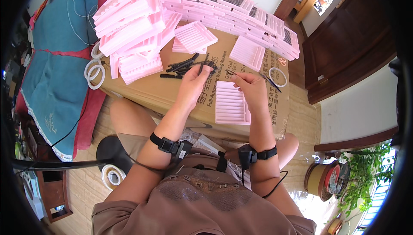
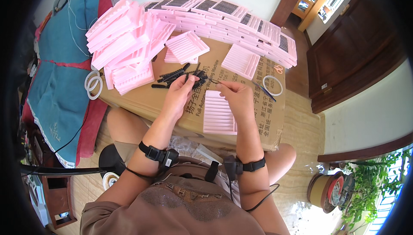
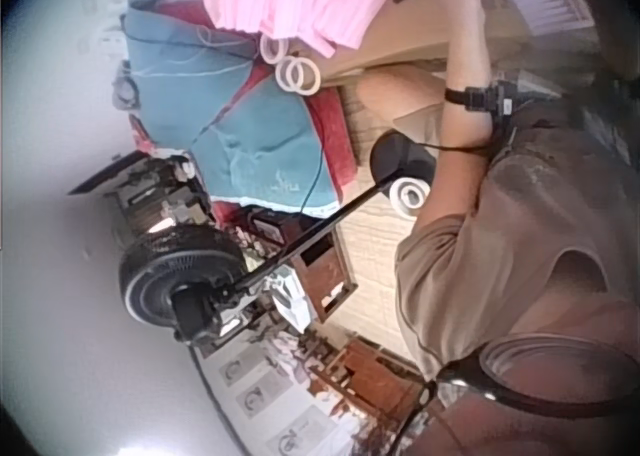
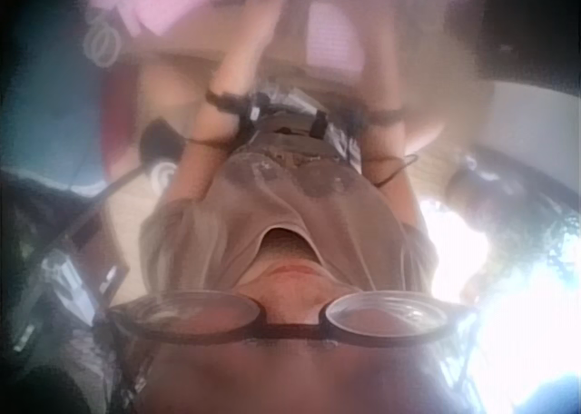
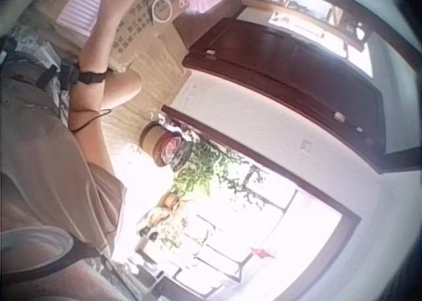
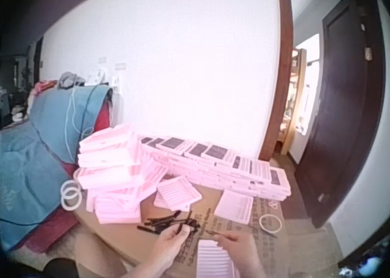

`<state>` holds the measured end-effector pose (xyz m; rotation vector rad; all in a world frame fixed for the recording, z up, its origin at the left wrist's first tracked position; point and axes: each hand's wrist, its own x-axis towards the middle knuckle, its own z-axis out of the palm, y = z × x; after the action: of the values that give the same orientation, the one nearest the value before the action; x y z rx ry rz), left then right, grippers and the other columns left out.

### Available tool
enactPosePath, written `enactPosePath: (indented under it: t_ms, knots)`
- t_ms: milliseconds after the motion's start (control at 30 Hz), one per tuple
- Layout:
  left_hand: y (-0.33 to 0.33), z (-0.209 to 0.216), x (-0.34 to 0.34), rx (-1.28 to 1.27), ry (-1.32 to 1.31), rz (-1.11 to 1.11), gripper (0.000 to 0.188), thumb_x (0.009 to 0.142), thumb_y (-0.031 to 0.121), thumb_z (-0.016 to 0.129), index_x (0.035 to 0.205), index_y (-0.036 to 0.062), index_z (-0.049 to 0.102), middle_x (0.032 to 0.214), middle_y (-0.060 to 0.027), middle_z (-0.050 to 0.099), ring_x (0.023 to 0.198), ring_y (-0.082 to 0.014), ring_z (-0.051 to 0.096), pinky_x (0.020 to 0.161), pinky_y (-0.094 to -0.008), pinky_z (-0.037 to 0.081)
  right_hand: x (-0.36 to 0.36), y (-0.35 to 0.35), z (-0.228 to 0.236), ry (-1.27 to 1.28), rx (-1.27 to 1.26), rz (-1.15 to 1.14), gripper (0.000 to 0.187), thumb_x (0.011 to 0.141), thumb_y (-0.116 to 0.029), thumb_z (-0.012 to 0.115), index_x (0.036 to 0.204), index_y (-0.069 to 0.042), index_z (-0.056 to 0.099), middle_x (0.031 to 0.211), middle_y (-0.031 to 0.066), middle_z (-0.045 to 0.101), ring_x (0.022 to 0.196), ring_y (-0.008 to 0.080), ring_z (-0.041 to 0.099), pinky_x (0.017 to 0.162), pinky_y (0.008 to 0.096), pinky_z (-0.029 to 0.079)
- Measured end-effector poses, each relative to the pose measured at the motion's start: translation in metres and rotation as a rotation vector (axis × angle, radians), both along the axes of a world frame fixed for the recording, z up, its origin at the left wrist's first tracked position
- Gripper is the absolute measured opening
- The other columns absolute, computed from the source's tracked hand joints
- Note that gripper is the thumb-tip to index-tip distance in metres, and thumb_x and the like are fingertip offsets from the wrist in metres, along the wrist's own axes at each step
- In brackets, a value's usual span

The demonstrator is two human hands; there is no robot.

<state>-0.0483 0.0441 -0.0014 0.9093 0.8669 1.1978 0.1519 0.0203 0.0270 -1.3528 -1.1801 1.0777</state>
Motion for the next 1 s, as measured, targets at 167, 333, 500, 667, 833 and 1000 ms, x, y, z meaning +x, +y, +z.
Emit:
enactPosePath:
  t_ms: [167,333,500,667,833,1000]
  knots:
    - [-0.007,0.004,0.018,-0.053,-0.065,-0.143,0.015,0.100,0.020,0.072,0.108,0.0068,0.072,0.073,0.0096,0.055,0.057,-0.0006,0.038,0.051,-0.0204,0.025,-0.005,-0.010,-0.002,0.014,-0.028,0.062,0.020,0.093,-0.013,0.077,0.105,0.002,0.079,0.085,0.0054,0.076,0.077,0.0090,0.067,0.071,0.0231,0.051]
    - [-0.006,-0.005,0.024,-0.008,0.003,-0.132,0.012,0.102,0.019,0.069,0.098,0.0082,0.069,0.072,0.0084,0.054,0.058,-0.0013,0.040,0.052,-0.0199,0.030,-0.012,-0.012,-0.007,0.013,-0.052,0.075,0.021,0.094,-0.014,0.076,0.107,0.003,0.079,0.088,0.0055,0.076,0.078,0.0084,0.066,0.071,0.0232,0.052]
    - [-0.001,-0.007,0.012,0.004,0.173,-0.057,0.016,0.106,0.021,0.060,0.098,0.0073,0.064,0.077,0.0066,0.053,0.066,-0.0036,0.044,0.058,-0.0223,0.036,0.002,-0.005,-0.011,-0.054,0.031,-0.071,0.019,0.095,-0.013,0.076,0.106,0.003,0.079,0.087,0.0039,0.075,0.081,0.0079,0.066,0.073,0.0229,0.051]
    - [0.008,0.001,0.004,0.026,0.126,-0.111,0.016,0.107,0.022,0.060,0.102,0.0083,0.067,0.079,0.0070,0.056,0.068,-0.0030,0.044,0.062,-0.0220,0.037,-0.003,-0.002,-0.007,-0.033,0.027,-0.015,0.023,0.096,-0.013,0.075,0.113,0.002,0.075,0.094,0.0027,0.074,0.083,0.0066,0.063,0.074,0.0228,0.049]
    - [-0.004,0.002,0.018,0.050,0.099,-0.095,0.014,0.105,0.020,0.064,0.102,0.0071,0.070,0.075,0.0076,0.055,0.064,-0.0027,0.043,0.060,-0.0217,0.036,-0.028,-0.001,-0.013,0.221,-0.096,0.094,0.026,0.095,-0.011,0.076,0.118,0.001,0.072,0.102,0.0041,0.074,0.089,0.0076,0.065,0.079,0.0228,0.051]
    - [0.003,-0.001,0.013,-0.025,0.078,-0.041,0.015,0.106,0.021,0.063,0.101,0.0080,0.068,0.075,0.0078,0.053,0.065,-0.0030,0.043,0.060,-0.0218,0.036,-0.017,0.002,-0.017,0.142,-0.079,-0.025,0.023,0.093,-0.010,0.077,0.113,0.002,0.075,0.094,0.0058,0.076,0.085,0.0094,0.069,0.076,0.0232,0.052]
